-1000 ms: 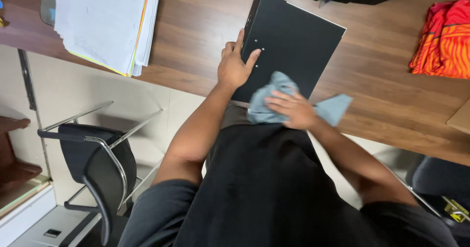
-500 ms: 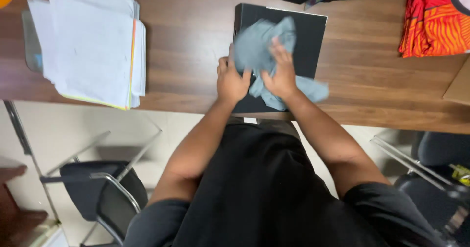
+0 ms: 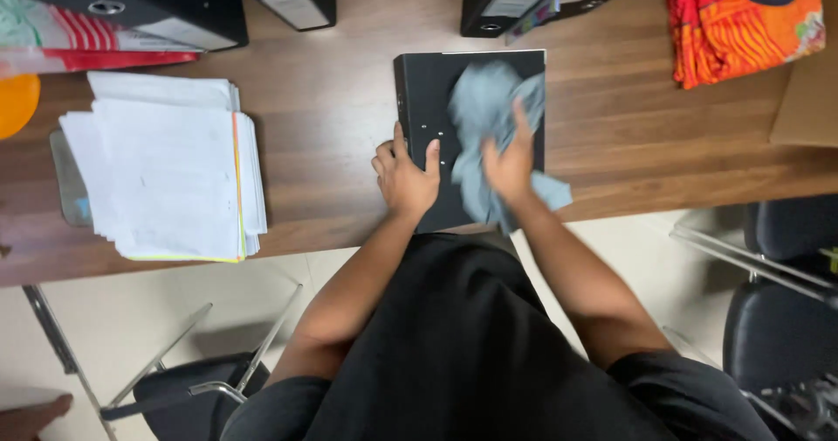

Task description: Wiping down black office binders with a cloth and organizing a stack of papers on a desk.

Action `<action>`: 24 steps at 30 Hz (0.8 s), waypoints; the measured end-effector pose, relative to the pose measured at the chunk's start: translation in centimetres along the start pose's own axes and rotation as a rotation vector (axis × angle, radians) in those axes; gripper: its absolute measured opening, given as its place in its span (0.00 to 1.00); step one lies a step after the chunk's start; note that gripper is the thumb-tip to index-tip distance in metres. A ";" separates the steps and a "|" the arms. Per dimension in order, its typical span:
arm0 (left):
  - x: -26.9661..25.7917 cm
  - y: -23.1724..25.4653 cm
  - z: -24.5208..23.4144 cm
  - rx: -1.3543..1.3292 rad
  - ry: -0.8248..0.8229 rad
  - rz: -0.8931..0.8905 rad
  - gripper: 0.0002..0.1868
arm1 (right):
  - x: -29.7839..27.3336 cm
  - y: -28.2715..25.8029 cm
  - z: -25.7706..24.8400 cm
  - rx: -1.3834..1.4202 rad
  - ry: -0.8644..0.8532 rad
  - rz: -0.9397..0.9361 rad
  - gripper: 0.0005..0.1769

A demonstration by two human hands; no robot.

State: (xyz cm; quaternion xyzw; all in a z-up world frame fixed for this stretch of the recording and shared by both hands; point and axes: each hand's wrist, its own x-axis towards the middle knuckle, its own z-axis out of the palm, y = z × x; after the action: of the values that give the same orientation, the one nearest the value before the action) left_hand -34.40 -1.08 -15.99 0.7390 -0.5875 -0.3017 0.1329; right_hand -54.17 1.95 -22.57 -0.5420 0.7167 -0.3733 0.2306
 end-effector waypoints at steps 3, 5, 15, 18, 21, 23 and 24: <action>-0.1 0.4 -0.4 -0.025 -0.037 0.008 0.44 | -7.1 -1.8 -1.3 0.062 -0.101 -0.146 0.44; -0.1 -0.1 0.0 -0.025 -0.050 0.017 0.45 | -8.7 -2.0 -2.6 0.003 -0.200 -0.102 0.45; -0.7 -0.5 0.4 0.000 -0.080 0.008 0.51 | 4.9 6.0 -2.8 -0.026 0.044 -0.003 0.40; -0.1 0.6 -0.7 0.041 -0.063 -0.011 0.50 | 5.6 7.1 -2.6 -0.519 0.008 -0.264 0.30; -0.2 0.9 -0.5 0.080 -0.049 -0.011 0.49 | 0.6 4.3 -3.2 -0.040 0.032 0.008 0.43; -0.5 0.7 -0.6 0.081 -0.063 -0.019 0.48 | -3.8 3.4 -4.8 -0.032 -0.005 0.023 0.44; -0.5 0.7 -0.5 0.082 -0.068 -0.023 0.48 | -5.8 3.1 -5.5 -0.020 -0.039 0.031 0.45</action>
State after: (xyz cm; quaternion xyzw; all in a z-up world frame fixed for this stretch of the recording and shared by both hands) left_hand -34.70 -0.86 -15.09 0.7401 -0.5948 -0.3037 0.0790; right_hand -58.33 9.40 -22.06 -0.5402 0.7242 -0.3520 0.2447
